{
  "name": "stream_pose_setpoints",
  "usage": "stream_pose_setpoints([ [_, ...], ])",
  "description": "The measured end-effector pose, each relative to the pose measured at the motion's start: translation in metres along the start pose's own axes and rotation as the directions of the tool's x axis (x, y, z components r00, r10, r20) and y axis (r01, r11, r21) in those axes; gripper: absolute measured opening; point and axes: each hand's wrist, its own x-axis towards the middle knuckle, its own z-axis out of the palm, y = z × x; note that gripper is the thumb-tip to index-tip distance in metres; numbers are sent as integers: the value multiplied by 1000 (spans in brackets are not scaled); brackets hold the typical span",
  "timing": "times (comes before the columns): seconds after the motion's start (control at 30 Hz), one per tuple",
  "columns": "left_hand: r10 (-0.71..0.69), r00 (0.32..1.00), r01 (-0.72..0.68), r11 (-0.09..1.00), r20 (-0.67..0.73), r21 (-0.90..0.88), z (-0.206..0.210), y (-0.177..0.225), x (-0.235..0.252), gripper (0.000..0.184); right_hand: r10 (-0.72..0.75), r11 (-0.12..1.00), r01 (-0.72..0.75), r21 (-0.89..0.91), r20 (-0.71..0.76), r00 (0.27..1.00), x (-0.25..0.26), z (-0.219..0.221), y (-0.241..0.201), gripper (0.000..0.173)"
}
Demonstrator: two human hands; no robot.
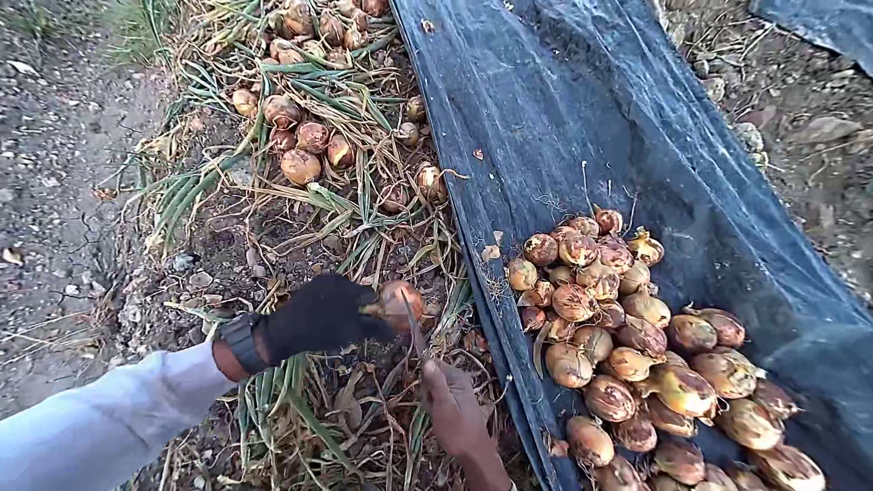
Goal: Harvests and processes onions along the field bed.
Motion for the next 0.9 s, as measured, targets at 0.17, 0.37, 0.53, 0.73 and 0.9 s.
stream_pose_setpoints([
  [0.17, 198, 937, -257, 949, -289, -183, -2, 7, -25, 34, 197, 962, -186, 199, -37, 980, -11, 7, 18, 63],
  [0.37, 293, 850, -340, 940, 438, 31, 63, 67, -63, 55, 15, 968, 57, 243, -285, 958, -42, 24, 2, 63],
  [0.53, 170, 951, -236, 939, 260, 249, 49, 76, -34, 32, -89, 986, 130, 101, -338, 937, -73, 19, 8, 59],
  [0.73, 39, 999, -16, 870, -36, 492, 51, -42, -12, 42, -4, 990, 96, 103, -663, 748, -76, -54, 18, 34],
  [0.9, -177, 906, -34, 876, 385, 482, 109, -27, -133, 79, -81, 954, 248, 167, -654, 752, -42, -91, 17, 52],
])
